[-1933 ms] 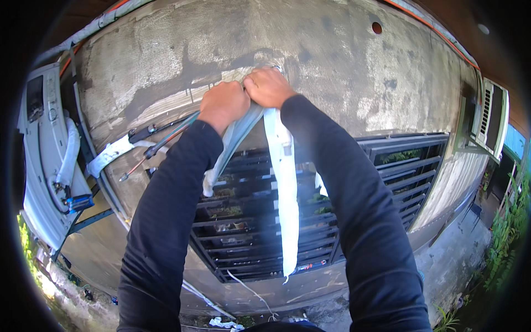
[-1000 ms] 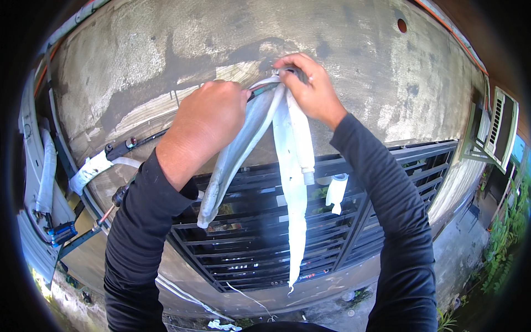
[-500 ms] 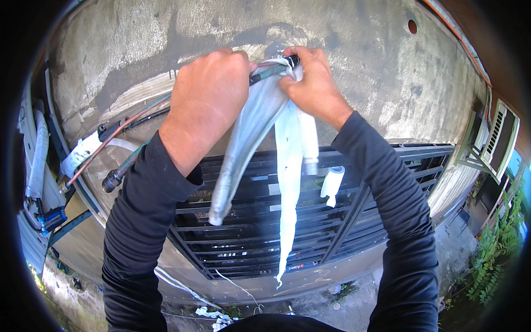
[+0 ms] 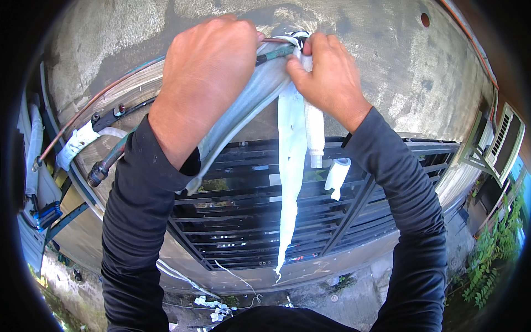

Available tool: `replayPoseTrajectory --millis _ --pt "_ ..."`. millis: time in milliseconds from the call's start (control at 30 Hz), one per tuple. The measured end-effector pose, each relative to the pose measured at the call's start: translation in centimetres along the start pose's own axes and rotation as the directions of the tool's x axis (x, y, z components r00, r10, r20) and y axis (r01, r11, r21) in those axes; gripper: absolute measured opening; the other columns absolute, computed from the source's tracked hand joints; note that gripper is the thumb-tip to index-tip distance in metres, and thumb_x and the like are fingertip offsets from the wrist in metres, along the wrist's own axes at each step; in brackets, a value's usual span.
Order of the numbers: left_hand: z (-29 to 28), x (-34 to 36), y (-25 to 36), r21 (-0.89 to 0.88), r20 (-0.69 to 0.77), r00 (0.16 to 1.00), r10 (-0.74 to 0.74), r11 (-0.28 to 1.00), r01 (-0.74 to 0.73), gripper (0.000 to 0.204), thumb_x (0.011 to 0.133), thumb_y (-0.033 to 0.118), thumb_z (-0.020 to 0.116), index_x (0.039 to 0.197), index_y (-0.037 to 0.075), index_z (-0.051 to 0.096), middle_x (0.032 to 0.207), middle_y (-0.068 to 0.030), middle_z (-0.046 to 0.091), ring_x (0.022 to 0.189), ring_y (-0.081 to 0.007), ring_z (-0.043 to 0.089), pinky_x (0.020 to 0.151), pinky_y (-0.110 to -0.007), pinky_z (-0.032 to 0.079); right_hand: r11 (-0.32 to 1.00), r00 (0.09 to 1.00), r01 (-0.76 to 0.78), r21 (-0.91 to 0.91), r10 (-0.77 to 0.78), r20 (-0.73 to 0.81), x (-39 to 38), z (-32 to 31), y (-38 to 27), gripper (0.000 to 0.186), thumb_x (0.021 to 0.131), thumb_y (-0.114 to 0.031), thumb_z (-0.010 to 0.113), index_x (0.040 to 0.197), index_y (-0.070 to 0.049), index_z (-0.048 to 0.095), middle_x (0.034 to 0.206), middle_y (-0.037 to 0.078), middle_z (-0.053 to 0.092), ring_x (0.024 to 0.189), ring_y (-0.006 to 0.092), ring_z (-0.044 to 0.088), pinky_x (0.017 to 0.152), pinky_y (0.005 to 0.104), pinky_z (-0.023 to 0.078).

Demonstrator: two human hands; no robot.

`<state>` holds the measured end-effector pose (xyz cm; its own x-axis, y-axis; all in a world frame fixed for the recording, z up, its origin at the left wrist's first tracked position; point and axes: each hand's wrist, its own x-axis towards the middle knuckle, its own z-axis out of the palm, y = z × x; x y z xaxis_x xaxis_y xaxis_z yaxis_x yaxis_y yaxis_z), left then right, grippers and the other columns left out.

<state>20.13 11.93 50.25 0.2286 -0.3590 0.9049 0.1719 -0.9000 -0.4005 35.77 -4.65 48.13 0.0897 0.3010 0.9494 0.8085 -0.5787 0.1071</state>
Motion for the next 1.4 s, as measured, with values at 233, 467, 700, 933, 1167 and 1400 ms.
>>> replayPoseTrajectory --millis 233,467,700,933,1167,1400 --pt "0.2 -0.5 -0.3 0.055 -0.088 0.994 0.069 0.996 -0.064 0.019 0.095 0.018 0.072 0.086 0.002 0.077 0.088 -0.0178 0.076 0.086 -0.0337 0.078 0.075 -0.044 0.062 0.971 0.995 -0.094 0.219 0.082 0.065 0.4 0.6 1.2 0.028 0.093 -0.022 0.070 0.101 0.004 0.073 0.101 0.019 0.064 0.096 0.0343 0.067 0.090 0.0422 0.054" --pt "-0.3 -0.8 0.2 0.009 0.029 0.999 -0.015 1.000 0.014 0.021 0.094 0.021 0.076 0.087 0.001 0.077 0.084 -0.0168 0.075 0.086 -0.0338 0.078 0.074 -0.043 0.062 0.893 0.997 -0.009 0.450 0.043 -0.065 -1.6 2.8 2.0 0.023 0.099 -0.013 0.067 0.107 0.007 0.074 0.114 0.013 0.063 0.105 0.0254 0.065 0.093 0.0348 0.052" --pt "-0.5 -0.5 0.0 0.046 0.086 0.996 -0.027 0.999 0.023 0.021 0.095 0.026 0.076 0.096 0.005 0.077 0.091 -0.0165 0.075 0.093 -0.0328 0.076 0.081 -0.045 0.058 0.799 0.998 -0.052 0.599 0.031 0.046 -1.8 2.6 3.1 0.022 0.104 -0.015 0.064 0.108 0.005 0.073 0.120 0.008 0.063 0.111 0.0185 0.062 0.097 0.0292 0.047" --pt "-0.4 -0.6 0.2 0.089 0.015 0.999 0.045 0.995 -0.046 0.019 0.095 0.025 0.076 0.093 0.006 0.077 0.089 -0.0150 0.074 0.090 -0.0328 0.075 0.079 -0.045 0.058 0.738 0.993 -0.072 0.671 -0.011 0.118 -1.5 2.0 4.1 0.023 0.105 -0.017 0.064 0.104 0.004 0.072 0.120 0.006 0.061 0.115 0.0159 0.059 0.100 0.0286 0.043" --pt "-0.4 -0.4 0.1 0.146 -0.031 0.996 0.088 0.986 -0.083 0.018 0.094 0.024 0.076 0.090 0.006 0.076 0.087 -0.0135 0.073 0.088 -0.0328 0.074 0.076 -0.046 0.058 0.845 0.998 0.025 0.534 -0.047 0.028 -0.7 1.8 3.1 0.026 0.106 -0.021 0.065 0.096 0.003 0.069 0.105 0.009 0.062 0.100 0.0206 0.061 0.090 0.0326 0.047" --pt "-0.4 0.1 0.5 0.208 -0.061 0.989 0.131 0.971 -0.116 0.018 0.094 0.023 0.077 0.087 0.006 0.076 0.084 -0.0120 0.073 0.086 -0.0329 0.073 0.073 -0.047 0.058 0.931 1.000 0.024 0.363 -0.030 0.009 0.8 1.2 2.5 0.026 0.102 -0.023 0.072 0.093 0.001 0.070 0.093 0.013 0.061 0.081 0.0264 0.060 0.075 0.0373 0.048"
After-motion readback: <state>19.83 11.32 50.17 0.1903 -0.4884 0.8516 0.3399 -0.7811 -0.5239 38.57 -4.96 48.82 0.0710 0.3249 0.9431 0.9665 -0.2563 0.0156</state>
